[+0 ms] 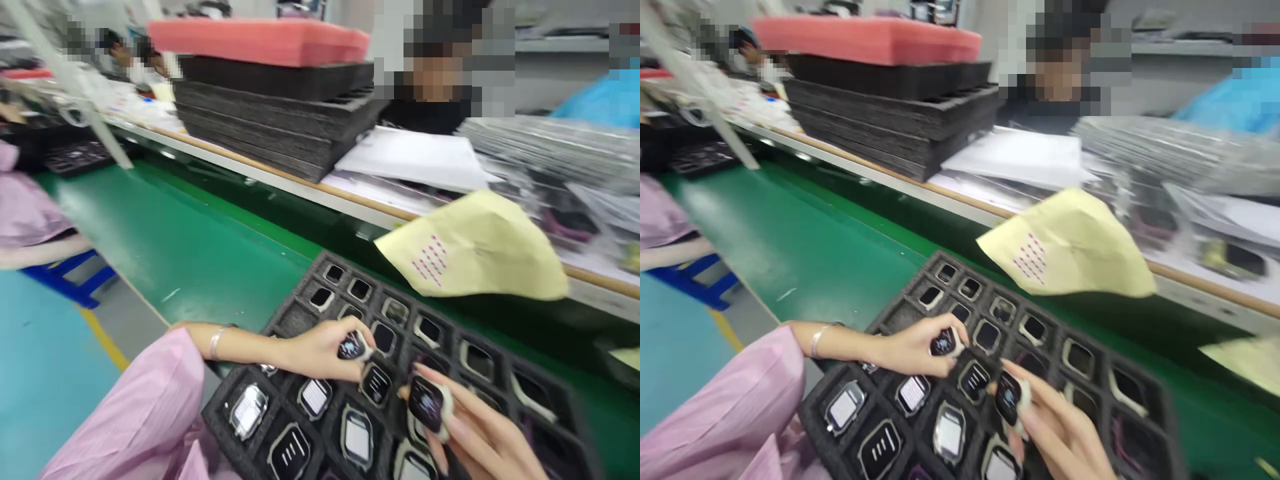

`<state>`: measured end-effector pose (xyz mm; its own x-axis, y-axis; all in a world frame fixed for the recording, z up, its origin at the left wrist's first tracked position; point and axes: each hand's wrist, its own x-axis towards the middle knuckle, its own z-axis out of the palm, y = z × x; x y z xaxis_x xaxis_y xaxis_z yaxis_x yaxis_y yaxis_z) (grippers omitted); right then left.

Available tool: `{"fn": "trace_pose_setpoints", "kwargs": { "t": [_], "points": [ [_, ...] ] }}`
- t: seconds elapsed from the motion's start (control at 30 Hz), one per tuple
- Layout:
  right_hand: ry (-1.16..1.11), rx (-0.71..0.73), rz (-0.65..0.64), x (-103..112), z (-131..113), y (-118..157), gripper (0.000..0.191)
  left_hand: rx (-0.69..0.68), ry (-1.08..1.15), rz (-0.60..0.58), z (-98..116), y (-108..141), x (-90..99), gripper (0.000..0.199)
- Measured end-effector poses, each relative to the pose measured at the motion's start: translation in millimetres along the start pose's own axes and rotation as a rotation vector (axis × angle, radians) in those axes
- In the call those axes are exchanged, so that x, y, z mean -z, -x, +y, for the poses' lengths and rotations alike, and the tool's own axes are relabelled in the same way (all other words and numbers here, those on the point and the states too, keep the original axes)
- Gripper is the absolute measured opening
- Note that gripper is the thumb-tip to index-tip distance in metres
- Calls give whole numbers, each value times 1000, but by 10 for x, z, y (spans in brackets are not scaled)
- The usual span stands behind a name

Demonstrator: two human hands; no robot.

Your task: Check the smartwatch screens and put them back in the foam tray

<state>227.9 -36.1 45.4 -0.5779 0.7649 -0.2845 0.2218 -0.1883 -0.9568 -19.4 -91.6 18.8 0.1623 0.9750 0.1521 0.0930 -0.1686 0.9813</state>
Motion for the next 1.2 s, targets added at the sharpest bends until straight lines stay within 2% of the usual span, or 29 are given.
{"fn": "trace_pose_setpoints", "kwargs": {
  "t": [0.1, 0.23, 0.33, 0.47, 0.9, 1.2],
  "points": [
    [-178, -25, -78, -67, -25, 2, 52, 87, 24, -18, 40, 23, -31, 34],
    [-322, -37, -203, -76, -9, -76, 55, 255, 294, -81, 15, 20, -102, 56],
    [-338, -31, -200, -77, 17, -73, 49, 298, 470, -84, 11, 9, -146, 56],
    [-284, 24, -177, -83, 49, -57, 46, 380, 578, -73, 46, 11, -157, 52],
    [-176, 91, -128, -108, 52, -13, 43, 391, 587, -85, 5, 36, -143, 46],
    [-56, 106, -75, -127, 42, -15, 34, 330, 538, -128, 15, 44, -150, 42]
  ]
}}
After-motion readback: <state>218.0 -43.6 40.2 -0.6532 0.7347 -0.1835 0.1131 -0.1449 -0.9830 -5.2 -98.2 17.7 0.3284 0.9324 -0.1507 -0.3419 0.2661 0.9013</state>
